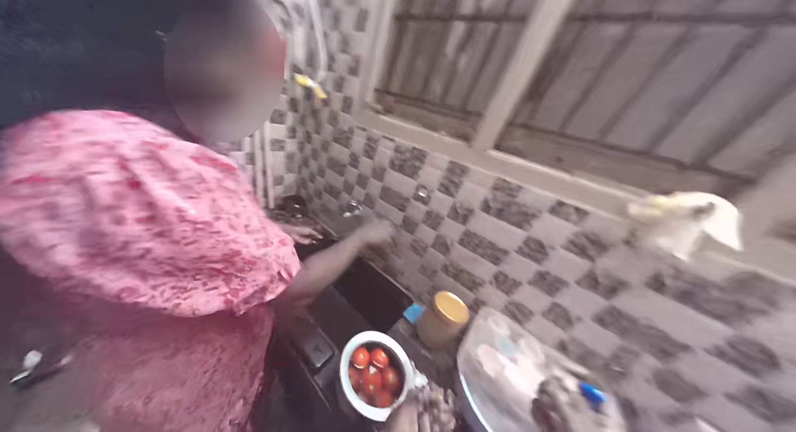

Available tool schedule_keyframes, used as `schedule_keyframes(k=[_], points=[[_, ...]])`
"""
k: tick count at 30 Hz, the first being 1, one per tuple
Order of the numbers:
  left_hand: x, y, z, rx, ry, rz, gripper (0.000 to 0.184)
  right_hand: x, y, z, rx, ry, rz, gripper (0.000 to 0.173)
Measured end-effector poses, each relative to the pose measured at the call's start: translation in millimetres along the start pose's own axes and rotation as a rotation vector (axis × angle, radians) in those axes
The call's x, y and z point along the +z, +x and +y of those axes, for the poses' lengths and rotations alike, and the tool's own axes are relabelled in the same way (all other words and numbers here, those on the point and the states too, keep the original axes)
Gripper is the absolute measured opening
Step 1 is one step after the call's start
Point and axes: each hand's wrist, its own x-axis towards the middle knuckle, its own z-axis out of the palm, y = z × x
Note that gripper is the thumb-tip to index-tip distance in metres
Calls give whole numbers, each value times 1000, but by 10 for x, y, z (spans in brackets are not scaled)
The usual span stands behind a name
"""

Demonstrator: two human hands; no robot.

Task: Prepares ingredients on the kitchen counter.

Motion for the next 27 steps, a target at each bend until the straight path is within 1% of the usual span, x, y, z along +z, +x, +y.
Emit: schedule_keyframes(k=[2, 3, 4, 5, 7, 10, 12, 13, 15, 17, 19, 21, 23, 25, 27], points=[[105, 41, -27, 6, -49, -34, 43, -124, -376, 270, 21, -210, -19, 32], [152, 74, -81, 15, -62, -45, 45, -161, -551, 449, 29, -274, -30, 33], [180, 101, -143, 25, -73, -86, 46, -182, -712, 617, 32, -328, -42, 33], [203, 113, -212, 32, -55, -153, 45, -220, -864, 731, 45, -389, -72, 37], [259, 111, -361, 14, 2, -230, 48, -281, -1111, 850, 94, -510, -91, 43], [378, 105, -553, -153, 15, -265, 49, -374, -1295, 802, 209, -592, -83, 45], [418, 109, -690, -280, -54, -339, 42, -463, -1378, 744, 276, -604, -26, 41], [450, 114, -753, -345, -77, -360, 43, -502, -1424, 725, 304, -608, 26, 39], [530, 125, -853, -449, -79, -427, 51, -562, -1527, 719, 340, -638, 162, 33], [572, 171, -978, -535, -34, -507, 60, -649, -1611, 673, 438, -655, 247, 34], [624, 182, -1095, -583, -16, -525, 61, -729, -1679, 628, 528, -663, 295, 39], [656, 191, -1178, -651, -69, -559, 55, -770, -1742, 644, 564, -675, 346, 41], [676, 212, -1228, -703, -68, -569, 50, -804, -1780, 657, 599, -671, 384, 41], [697, 228, -1284, -700, -18, -594, 50, -847, -1816, 647, 632, -669, 430, 42], [687, 263, -1355, -683, -7, -636, 44, -880, -1867, 699, 609, -685, 498, 40]])
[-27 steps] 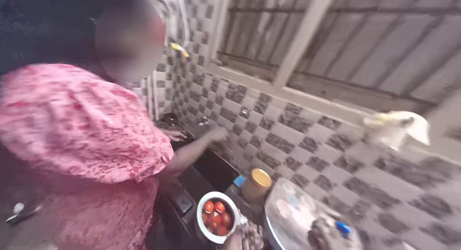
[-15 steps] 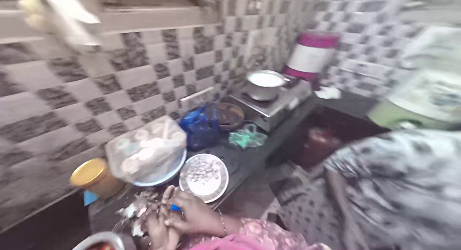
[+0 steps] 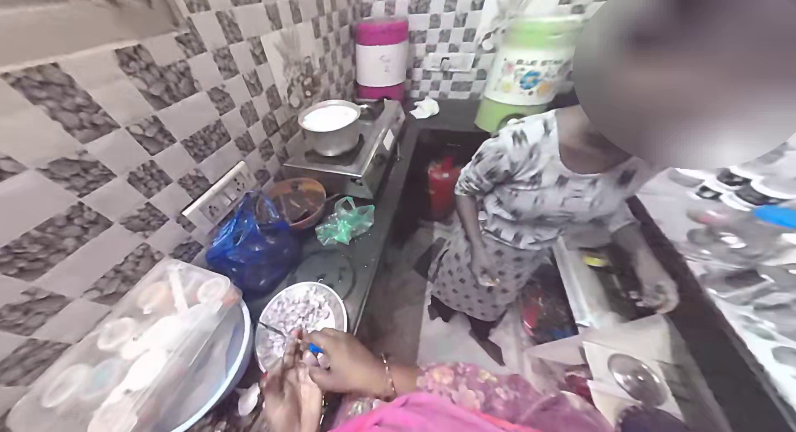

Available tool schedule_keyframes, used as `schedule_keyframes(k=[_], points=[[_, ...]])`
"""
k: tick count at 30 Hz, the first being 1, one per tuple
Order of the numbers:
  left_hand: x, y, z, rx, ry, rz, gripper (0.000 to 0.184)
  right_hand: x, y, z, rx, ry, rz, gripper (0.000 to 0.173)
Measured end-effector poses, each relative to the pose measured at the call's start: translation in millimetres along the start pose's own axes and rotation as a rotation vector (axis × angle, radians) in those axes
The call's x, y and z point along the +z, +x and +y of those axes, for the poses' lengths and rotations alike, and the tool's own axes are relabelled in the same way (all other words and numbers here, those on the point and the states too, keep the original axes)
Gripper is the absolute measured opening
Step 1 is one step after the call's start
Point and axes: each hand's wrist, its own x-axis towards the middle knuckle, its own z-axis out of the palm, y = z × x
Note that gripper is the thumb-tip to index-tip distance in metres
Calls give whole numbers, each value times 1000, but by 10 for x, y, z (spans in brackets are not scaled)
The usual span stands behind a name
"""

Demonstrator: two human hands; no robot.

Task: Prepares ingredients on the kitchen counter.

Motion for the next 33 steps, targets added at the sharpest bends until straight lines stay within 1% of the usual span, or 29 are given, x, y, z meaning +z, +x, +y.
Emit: schedule_keyframes(k=[2, 4, 6, 7, 10, 13, 16, 19, 20, 22, 23, 24, 26, 28, 30, 31, 32, 33], points=[[-40, 42, -17, -15, -47, -32, 39, 4, 3, 60, -21, 14, 59, 39], [-100, 71, -28, -48, -99, -45, 36, -10, 10, 83, -22, 36, 80, 40], [-129, 87, -28, -86, -90, -51, 39, -14, 24, 108, -9, 58, 107, 38], [-130, 86, -18, -99, -38, -44, 40, -14, 31, 119, 3, 81, 119, 38], [-169, 117, 48, -154, 301, -42, 48, -17, 57, 145, 62, 130, 118, 36], [-203, 138, 65, -177, 450, 14, 54, 6, 103, 203, 129, 168, 105, 36], [-231, 133, 98, -226, 509, 72, 63, 16, 148, 233, 198, 213, 40, 41], [-327, 126, 123, -236, 575, 69, 58, 20, 173, 258, 275, 337, -42, 48], [-363, 117, 128, -230, 569, 65, 51, 14, 180, 246, 310, 417, -62, 47], [-372, 97, 141, -214, 535, 85, 37, -40, 220, 216, 376, 614, -71, 36], [-363, 89, 148, -200, 486, 100, 35, -119, 266, 192, 394, 716, -64, 25], [-357, 84, 162, -178, 422, 107, 35, -254, 335, 154, 393, 828, -45, 19], [-363, 63, 213, -111, 304, 115, 31, -655, 539, 42, 321, 1046, 26, 31], [-368, 70, 261, -35, 262, 129, 33, -1169, 804, -108, 186, 1173, 172, 38], [-392, 72, 310, 7, 246, 138, 41, -1672, 1036, -191, 41, 1194, 313, 37], [-407, 46, 325, 7, 241, 161, 45, -1876, 1123, -194, 0, 1192, 356, 35], [-423, 25, 325, 4, 236, 179, 45, -2049, 1212, -199, -10, 1195, 421, 34], [-432, 21, 306, 9, 224, 197, 41, -2176, 1280, -205, -19, 1214, 469, 35]])
